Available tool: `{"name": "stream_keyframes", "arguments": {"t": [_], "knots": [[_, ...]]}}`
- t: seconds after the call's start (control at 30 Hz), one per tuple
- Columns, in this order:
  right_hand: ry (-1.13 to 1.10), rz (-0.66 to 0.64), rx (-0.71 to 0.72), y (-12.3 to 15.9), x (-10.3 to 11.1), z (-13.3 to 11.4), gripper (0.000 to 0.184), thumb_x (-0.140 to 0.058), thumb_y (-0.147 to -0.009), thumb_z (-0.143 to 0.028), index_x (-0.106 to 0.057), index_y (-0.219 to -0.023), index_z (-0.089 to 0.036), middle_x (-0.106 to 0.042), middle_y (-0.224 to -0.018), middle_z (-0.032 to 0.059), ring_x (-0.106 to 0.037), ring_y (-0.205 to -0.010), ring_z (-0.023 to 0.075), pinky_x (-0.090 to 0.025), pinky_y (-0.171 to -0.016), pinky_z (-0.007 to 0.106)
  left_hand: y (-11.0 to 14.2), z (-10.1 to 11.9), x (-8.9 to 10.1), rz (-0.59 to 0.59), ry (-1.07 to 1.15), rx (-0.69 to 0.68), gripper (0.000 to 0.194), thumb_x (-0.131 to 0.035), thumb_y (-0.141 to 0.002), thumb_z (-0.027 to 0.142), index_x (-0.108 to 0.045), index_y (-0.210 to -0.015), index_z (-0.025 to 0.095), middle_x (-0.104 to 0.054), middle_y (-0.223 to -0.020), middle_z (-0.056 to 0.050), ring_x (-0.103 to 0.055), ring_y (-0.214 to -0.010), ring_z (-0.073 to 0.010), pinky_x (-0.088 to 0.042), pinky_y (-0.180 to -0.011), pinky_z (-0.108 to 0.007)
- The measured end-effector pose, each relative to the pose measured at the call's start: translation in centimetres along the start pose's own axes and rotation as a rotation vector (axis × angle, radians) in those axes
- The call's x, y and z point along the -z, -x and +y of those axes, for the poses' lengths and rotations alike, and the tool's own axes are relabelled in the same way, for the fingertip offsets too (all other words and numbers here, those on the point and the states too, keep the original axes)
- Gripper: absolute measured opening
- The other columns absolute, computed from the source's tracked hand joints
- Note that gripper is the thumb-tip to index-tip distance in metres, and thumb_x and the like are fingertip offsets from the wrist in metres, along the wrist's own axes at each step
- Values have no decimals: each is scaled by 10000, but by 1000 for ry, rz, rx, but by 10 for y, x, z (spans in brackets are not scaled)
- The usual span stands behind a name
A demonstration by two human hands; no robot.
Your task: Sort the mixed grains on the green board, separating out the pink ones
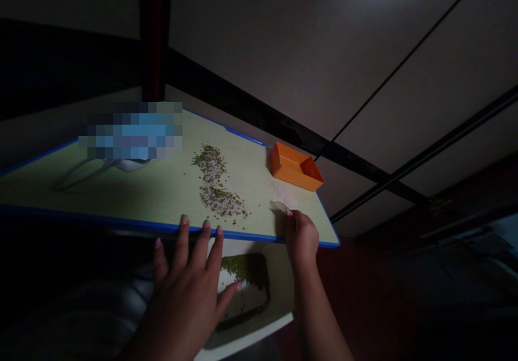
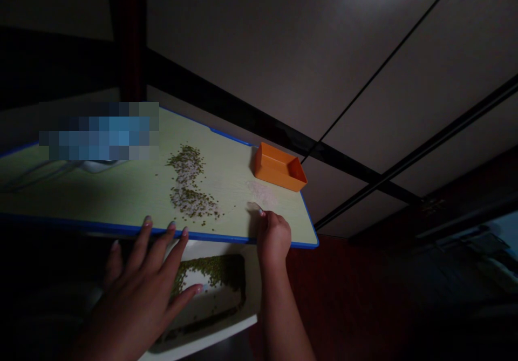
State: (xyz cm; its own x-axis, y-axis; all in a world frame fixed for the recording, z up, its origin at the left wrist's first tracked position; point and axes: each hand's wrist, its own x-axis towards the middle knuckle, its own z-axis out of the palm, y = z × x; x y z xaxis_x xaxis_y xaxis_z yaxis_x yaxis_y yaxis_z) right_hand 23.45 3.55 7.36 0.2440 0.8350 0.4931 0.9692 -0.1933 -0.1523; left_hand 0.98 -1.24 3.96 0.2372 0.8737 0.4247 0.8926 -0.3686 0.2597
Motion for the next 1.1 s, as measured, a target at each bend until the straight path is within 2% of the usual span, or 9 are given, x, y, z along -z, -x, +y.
{"name": "stream_keyframes", "arguments": {"t": [0.2,0.3,0.53,0.77,0.9,1.1], "knots": [[-115,-9,245,1,1,-6,243,-476,-931,-256,-704,-911,-176,-705,-868,76,-582,-857,196,-354,-757,291,-1,0,0,-4,12,4,683,-515,-725,497,-524,-1279,97,-456,-1402,-202,-129,-1406,-453,-165,-1041,-715],[-180,-46,305,1,0,-8,205,-514,-918,-267,-702,-963,-198,-712,-961,56,-574,-933,193,-363,-821,299,-1,0,0,-8,8,1,686,-513,-723,494,-519,-1282,95,-455,-1403,-203,-126,-1406,-453,-175,-1036,-717],[-151,-106,208,-4,-1,-5,248,-499,-925,-296,-703,-1015,-188,-722,-976,68,-604,-918,189,-399,-834,293,-1,0,3,-41,-14,10,700,-509,-725,513,-512,-1291,102,-445,-1415,-195,-135,-1403,-454,-199,-1030,-709],[-96,-59,92,-10,-3,5,257,-510,-909,-312,-720,-996,-191,-728,-961,73,-607,-919,201,-421,-813,285,-3,5,10,-66,-17,48,649,-503,-743,453,-519,-1281,90,-450,-1411,-196,-128,-1411,-440,-198,-1046,-692],[-90,-74,92,-10,-4,7,244,-522,-899,-308,-720,-988,-198,-726,-967,68,-602,-921,208,-421,-808,285,-3,4,9,-66,7,34,670,-494,-741,494,-512,-1292,113,-464,-1398,-199,-130,-1411,-444,-204,-1035,-704],[-118,-81,91,-9,-4,7,258,-494,-909,-285,-712,-1009,-188,-719,-999,76,-591,-928,206,-414,-821,290,-3,5,10,-70,-2,54,647,-501,-745,448,-512,-1292,103,-458,-1407,-190,-127,-1414,-436,-181,-1056,-691]]}}
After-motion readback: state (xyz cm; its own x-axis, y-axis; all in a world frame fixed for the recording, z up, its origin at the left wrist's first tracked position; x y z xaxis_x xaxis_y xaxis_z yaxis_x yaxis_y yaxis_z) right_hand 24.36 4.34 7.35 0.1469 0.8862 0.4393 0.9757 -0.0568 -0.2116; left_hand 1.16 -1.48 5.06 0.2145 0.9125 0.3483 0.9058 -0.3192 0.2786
